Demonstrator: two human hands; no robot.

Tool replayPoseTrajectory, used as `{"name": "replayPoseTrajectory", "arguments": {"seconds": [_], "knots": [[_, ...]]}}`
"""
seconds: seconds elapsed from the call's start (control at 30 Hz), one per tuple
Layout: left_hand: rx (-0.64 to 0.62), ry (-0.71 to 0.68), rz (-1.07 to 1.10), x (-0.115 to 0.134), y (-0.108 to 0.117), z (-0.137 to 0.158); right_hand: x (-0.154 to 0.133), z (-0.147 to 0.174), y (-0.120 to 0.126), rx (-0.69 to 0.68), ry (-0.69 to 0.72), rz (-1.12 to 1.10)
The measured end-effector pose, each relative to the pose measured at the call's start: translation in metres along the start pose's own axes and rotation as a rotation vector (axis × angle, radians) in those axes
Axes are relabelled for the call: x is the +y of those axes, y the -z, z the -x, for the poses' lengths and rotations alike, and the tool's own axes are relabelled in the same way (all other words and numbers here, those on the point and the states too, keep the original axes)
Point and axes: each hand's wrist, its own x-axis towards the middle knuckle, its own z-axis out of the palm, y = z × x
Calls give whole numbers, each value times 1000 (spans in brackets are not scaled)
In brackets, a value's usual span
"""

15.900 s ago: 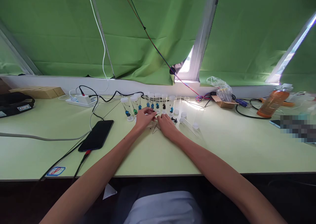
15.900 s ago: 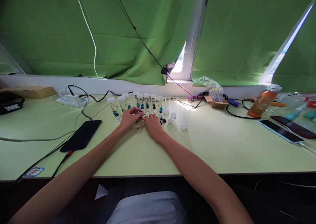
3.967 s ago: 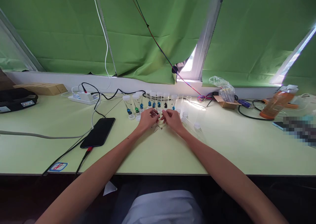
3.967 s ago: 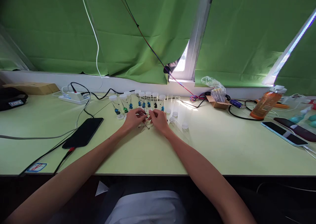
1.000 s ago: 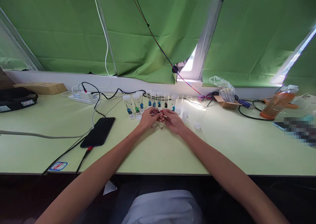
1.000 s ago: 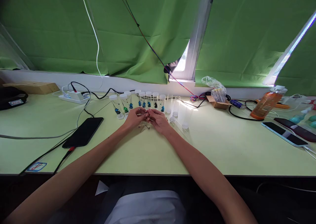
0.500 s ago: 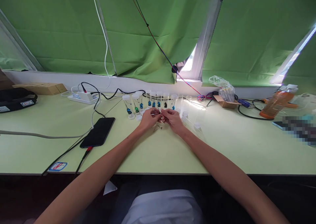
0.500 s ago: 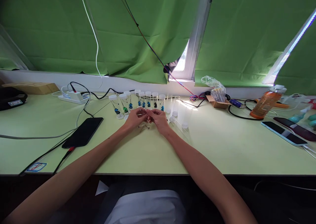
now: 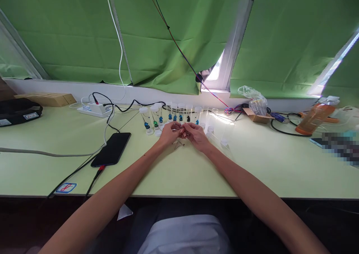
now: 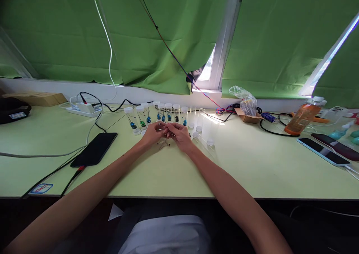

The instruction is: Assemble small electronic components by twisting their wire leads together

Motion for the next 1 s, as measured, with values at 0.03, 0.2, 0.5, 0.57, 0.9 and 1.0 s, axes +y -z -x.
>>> {"name": "replayPoseTrajectory", "arguments": {"seconds": [0.03, 0.2, 0.5, 0.57, 0.9, 1.0], "knots": [[-3, 0, 9, 0, 0, 0, 0, 0, 0, -3, 4, -4], [-13, 5, 38, -1, 1, 0, 1, 1, -1, 3, 22, -10], [-57, 1, 38, 0, -2, 2, -2, 2, -6, 102, 92, 183], [-62, -1, 30, 0, -2, 1, -2, 2, -7, 112, 109, 212], [-69, 2, 44, 3, -1, 3, -7, 5, -7, 42, 42, 190], [-68, 1, 41, 4, -1, 3, -5, 4, -7, 52, 41, 196]]}}
